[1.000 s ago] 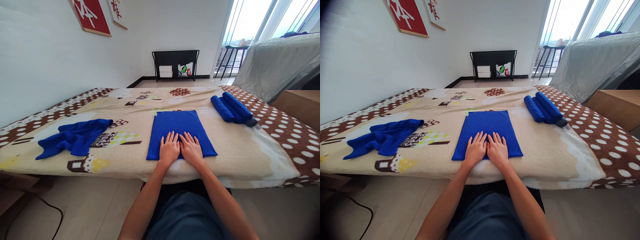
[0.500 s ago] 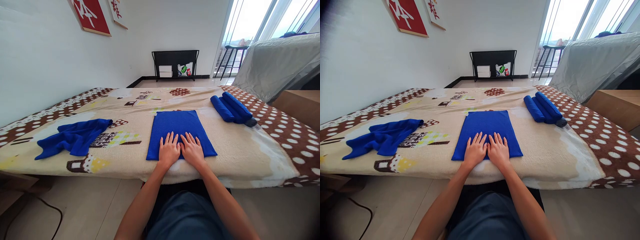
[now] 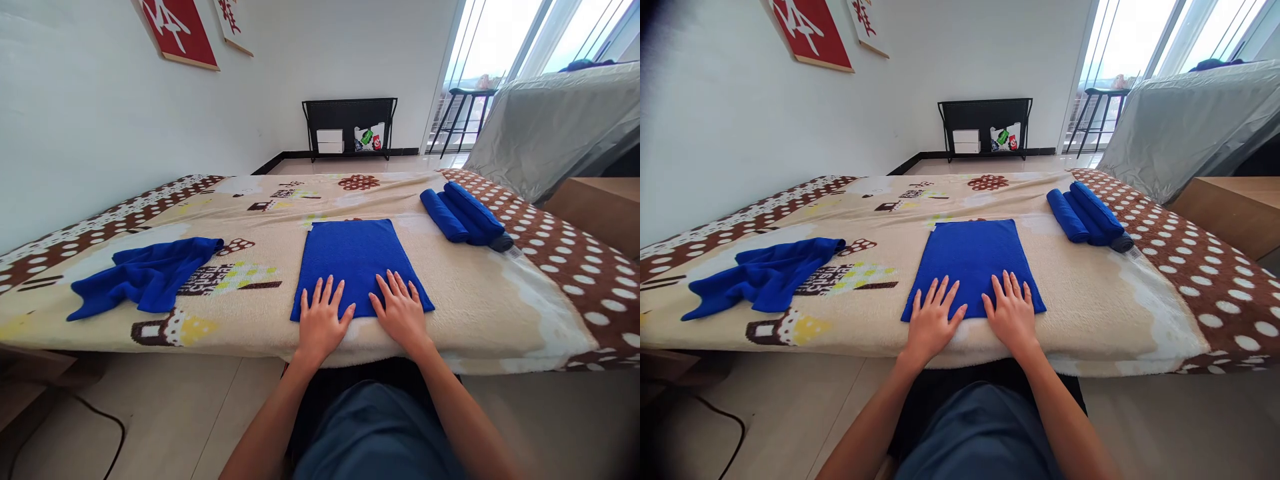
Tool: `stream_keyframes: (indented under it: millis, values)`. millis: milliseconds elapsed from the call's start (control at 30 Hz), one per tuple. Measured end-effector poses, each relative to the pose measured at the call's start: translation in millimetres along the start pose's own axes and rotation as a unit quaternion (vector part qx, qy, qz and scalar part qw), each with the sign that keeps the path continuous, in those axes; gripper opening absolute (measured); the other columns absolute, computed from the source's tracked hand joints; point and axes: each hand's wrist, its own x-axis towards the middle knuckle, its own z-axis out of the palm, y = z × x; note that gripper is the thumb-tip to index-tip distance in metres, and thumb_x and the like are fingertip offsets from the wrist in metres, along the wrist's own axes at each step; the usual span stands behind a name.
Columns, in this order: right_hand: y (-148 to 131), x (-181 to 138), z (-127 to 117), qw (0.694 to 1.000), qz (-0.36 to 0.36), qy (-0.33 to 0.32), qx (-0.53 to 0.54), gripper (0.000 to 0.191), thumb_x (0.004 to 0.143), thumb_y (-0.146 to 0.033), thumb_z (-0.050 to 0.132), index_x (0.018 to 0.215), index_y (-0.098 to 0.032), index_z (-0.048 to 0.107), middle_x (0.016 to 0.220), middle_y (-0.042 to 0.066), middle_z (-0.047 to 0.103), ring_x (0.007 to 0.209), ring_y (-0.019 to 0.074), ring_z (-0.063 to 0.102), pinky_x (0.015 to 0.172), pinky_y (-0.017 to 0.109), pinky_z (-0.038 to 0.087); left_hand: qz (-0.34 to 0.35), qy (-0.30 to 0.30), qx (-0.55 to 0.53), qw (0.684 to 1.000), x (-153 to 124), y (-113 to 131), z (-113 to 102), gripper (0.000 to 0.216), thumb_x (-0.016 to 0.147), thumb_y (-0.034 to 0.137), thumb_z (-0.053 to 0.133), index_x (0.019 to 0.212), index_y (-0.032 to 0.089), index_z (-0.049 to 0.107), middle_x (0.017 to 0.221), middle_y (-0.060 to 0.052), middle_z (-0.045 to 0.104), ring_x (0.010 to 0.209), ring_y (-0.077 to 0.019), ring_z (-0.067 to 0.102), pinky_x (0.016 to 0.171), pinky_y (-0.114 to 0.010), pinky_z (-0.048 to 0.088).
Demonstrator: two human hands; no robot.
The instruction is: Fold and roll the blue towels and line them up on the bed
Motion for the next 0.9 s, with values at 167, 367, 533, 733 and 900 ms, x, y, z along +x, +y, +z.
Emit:
stream_keyframes:
  millis: [167, 367, 533, 733, 900]
  values:
    - [19, -24, -2, 1.0, 0.008, 0.025, -0.014, 0.06, 0.103, -0.052, 0.031, 0.152, -0.02, 0.043, 0.159, 0.01, 0.035, 0.148, 0.0243, 0.032, 0.121, 0.045, 0.023, -0.03, 0.008, 0.03, 0.999, -27, -16, -1, 0.063, 0.1, 0.055, 0.035, 0.156, 0.026, 0.035, 0.164, -0.008, 0.026, 0.152, -0.0327, 0.023, 0.121, -0.058, 0.022]
    - [31, -36, -13, 1.0, 0.005, -0.001, -0.027, 0.063, 0.102, -0.053, 0.031, 0.152, -0.016, 0.042, 0.158, 0.012, 0.037, 0.148, 0.0252, 0.034, 0.121, 0.046, 0.025, -0.027, -0.029, 0.05, 0.998, -34, -30, -22, 0.062, 0.101, 0.055, 0.033, 0.149, 0.019, 0.047, 0.154, -0.015, 0.045, 0.145, -0.0318, 0.039, 0.121, -0.055, 0.026]
    - [15, 11, -30, 0.994, -0.08, -0.074, 0.012, 0.058, 0.103, -0.046, 0.033, 0.151, -0.016, 0.044, 0.157, 0.013, 0.038, 0.148, 0.0262, 0.033, 0.12, 0.042, 0.029, 0.064, -0.085, 0.02, 0.994, 18, -17, -36, 0.052, 0.103, 0.036, 0.03, 0.148, 0.015, 0.047, 0.154, -0.013, 0.045, 0.146, -0.0254, 0.038, 0.123, -0.052, 0.02]
    - [-19, 118, -1, 0.979, -0.121, -0.151, 0.063, 0.049, 0.098, -0.018, 0.041, 0.145, -0.009, 0.049, 0.154, 0.017, 0.043, 0.146, 0.0251, 0.037, 0.119, 0.038, 0.031, 0.105, -0.249, -0.035, 0.962, 145, -21, -6, 0.061, 0.092, 0.013, 0.036, 0.153, 0.012, 0.036, 0.161, -0.013, 0.031, 0.15, -0.0212, 0.029, 0.12, -0.041, 0.028]
    - [-24, 181, 42, 0.984, -0.074, -0.141, 0.08, 0.05, 0.098, -0.017, 0.036, 0.146, -0.006, 0.046, 0.156, 0.018, 0.038, 0.148, 0.0268, 0.032, 0.12, 0.043, 0.027, 0.036, -0.235, -0.047, 0.97, 210, -34, 28, 0.059, 0.098, 0.024, 0.033, 0.154, 0.007, 0.029, 0.163, -0.019, 0.023, 0.153, -0.0295, 0.02, 0.12, -0.055, 0.023]
